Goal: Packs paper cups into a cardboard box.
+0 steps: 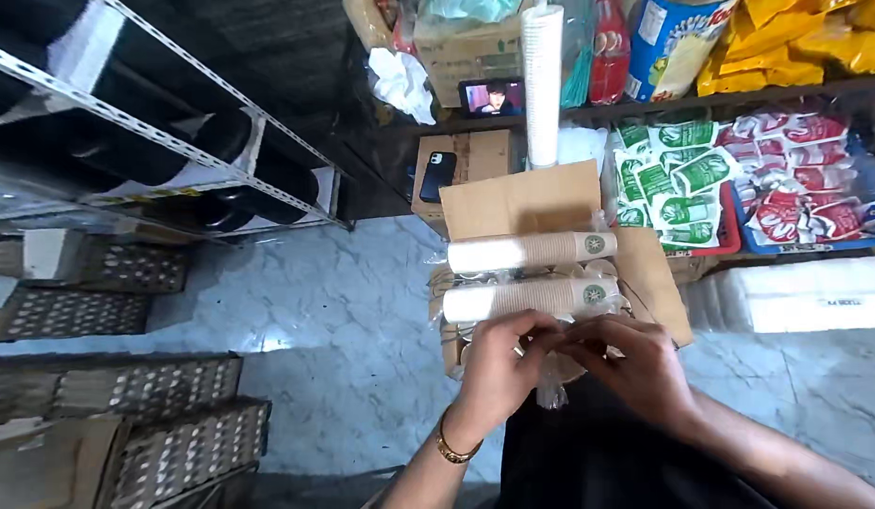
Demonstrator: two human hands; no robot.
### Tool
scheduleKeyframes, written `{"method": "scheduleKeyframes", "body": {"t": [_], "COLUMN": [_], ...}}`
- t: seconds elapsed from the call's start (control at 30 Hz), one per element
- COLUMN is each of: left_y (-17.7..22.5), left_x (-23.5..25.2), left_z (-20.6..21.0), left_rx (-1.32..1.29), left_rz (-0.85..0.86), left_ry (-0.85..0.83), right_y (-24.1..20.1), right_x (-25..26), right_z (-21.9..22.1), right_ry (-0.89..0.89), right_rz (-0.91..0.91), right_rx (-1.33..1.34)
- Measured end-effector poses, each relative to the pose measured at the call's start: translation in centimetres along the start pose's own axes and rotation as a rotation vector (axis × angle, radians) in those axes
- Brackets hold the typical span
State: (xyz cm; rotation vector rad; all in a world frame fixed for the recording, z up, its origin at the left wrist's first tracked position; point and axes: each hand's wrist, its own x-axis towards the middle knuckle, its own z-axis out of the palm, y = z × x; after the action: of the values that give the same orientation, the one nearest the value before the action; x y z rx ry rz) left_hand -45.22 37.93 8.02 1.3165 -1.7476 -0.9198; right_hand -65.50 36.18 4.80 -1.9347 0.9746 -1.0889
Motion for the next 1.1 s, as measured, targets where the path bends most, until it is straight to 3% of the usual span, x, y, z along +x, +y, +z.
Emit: {"method": "scheduleKeyframes", "body": {"t": [0.17,0.37,0.87,1.1], "left_y": [-0.1,0.3,0.3,0.7], "left_x": [-0.4,-0.8,-1.8,-2.2], "left_z": [-0.9,-1.2,-0.3,0.1], "left_rx": [-0.051,0.212,0.191,0.246], "left_rz": [-0.028,-0.106,-0.072,-0.005], "left_ry": [-0.03,-0.137,0.0,0.047], "right_y": [0.2,0.1,-0.2,-0.6], "right_x": [-0.1,0.0,0.4,0.9], "right_z": [0.4,0.4,0.5,-0.1], "right_ry": [0.015,0.016,-0.008,-0.17], "right_rz": [0.006,-0.018,-0.054,0.025], "right_rx": [0.03,0.0,-0.085,-0.085]}}
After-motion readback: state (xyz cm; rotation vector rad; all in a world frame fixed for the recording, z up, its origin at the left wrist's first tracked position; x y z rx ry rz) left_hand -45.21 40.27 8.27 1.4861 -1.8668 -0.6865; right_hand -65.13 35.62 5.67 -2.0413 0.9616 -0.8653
